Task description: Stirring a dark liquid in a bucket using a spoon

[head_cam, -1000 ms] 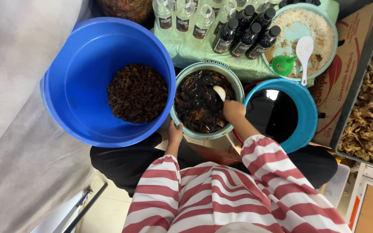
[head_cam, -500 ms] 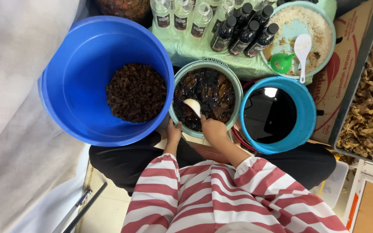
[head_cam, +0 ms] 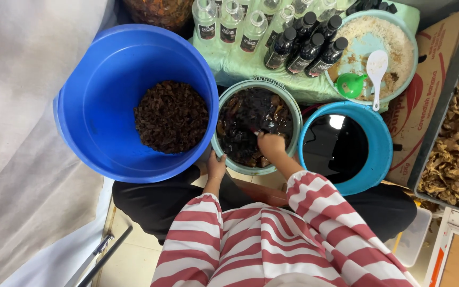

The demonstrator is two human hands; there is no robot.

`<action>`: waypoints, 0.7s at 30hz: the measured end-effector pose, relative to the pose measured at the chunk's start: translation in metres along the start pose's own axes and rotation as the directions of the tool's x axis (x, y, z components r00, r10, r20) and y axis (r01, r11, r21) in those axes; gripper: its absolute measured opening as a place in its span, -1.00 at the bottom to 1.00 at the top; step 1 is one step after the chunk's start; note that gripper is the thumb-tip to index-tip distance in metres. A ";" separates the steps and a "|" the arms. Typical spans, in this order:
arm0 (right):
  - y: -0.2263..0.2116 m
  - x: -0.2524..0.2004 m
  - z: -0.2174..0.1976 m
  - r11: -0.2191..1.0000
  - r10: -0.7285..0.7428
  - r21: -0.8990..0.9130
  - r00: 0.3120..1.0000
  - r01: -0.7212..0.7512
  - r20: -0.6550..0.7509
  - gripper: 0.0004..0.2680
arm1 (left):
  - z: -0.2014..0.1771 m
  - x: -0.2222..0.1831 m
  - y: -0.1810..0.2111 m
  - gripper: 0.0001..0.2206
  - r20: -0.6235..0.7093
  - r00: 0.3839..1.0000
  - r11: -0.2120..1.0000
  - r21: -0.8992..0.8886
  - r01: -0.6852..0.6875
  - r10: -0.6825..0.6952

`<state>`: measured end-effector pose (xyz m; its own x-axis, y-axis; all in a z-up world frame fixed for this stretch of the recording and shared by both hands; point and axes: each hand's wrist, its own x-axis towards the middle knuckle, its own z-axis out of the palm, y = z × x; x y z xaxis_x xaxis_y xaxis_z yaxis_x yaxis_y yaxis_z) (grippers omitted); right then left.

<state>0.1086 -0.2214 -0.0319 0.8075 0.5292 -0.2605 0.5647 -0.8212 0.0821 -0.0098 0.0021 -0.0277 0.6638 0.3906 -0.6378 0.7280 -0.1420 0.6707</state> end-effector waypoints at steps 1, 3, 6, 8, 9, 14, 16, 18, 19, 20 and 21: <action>0.009 0.006 -0.004 1.000 -0.002 0.001 1.000 0.002 0.001 -0.72 | -0.003 -0.004 0.006 -0.36 -0.001 1.000 1.000 0.000 0.002 -0.002; 0.028 0.017 -0.012 0.994 0.071 -0.086 0.997 -0.073 -0.023 -0.73 | -0.007 -0.011 0.019 -0.34 0.000 1.000 0.999 -0.043 0.016 -0.016; 0.064 0.033 -0.024 0.987 0.159 0.020 0.986 -0.160 0.055 -0.78 | -0.003 -0.005 0.009 -0.35 -0.004 1.000 0.999 -0.032 0.014 -0.014; 0.073 0.024 -0.037 0.988 0.156 -0.009 0.982 -0.156 0.109 -0.77 | -0.002 -0.004 0.008 -0.35 -0.008 1.000 1.000 -0.024 0.009 -0.010; 0.078 0.020 -0.043 0.988 0.153 -0.037 0.975 -0.149 0.161 -0.74 | -0.002 -0.003 0.008 -0.35 -0.013 1.000 1.000 -0.017 0.004 -0.004; 0.054 -0.017 -0.068 0.940 0.270 0.114 0.905 -0.322 0.330 -0.77 | 0.006 0.009 -0.009 -0.35 -0.027 1.000 1.000 -0.017 0.006 -0.007; 0.040 -0.033 -0.079 0.915 0.290 0.144 0.864 -0.376 0.412 -0.77 | 0.007 0.010 -0.013 -0.35 -0.024 1.000 1.000 -0.019 0.006 -0.006; 0.029 -0.044 -0.076 0.848 0.340 0.208 0.802 -0.487 0.491 -0.79 | 0.009 0.011 -0.012 -0.36 -0.029 1.000 0.999 -0.035 -0.003 0.002; 0.023 -0.049 -0.083 0.846 0.345 0.208 0.801 -0.492 0.490 -0.79 | 0.008 0.012 -0.015 -0.36 -0.025 1.000 0.999 -0.032 -0.006 0.005; 0.019 -0.052 -0.089 0.820 0.350 0.249 0.796 -0.515 0.494 -0.79 | 0.009 0.013 -0.016 -0.36 -0.037 0.999 1.000 -0.019 -0.005 0.005; 0.014 -0.055 -0.096 0.792 0.355 0.289 0.791 -0.538 0.497 -0.79 | 0.009 0.014 -0.017 -0.36 -0.048 0.999 1.000 -0.007 -0.004 0.004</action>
<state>0.0889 -0.2418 0.0759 0.7549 0.0207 -0.6555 -0.0361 -0.9967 -0.0731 -0.0111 0.0016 -0.0519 0.6577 0.4336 -0.6160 0.7239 -0.1378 0.6760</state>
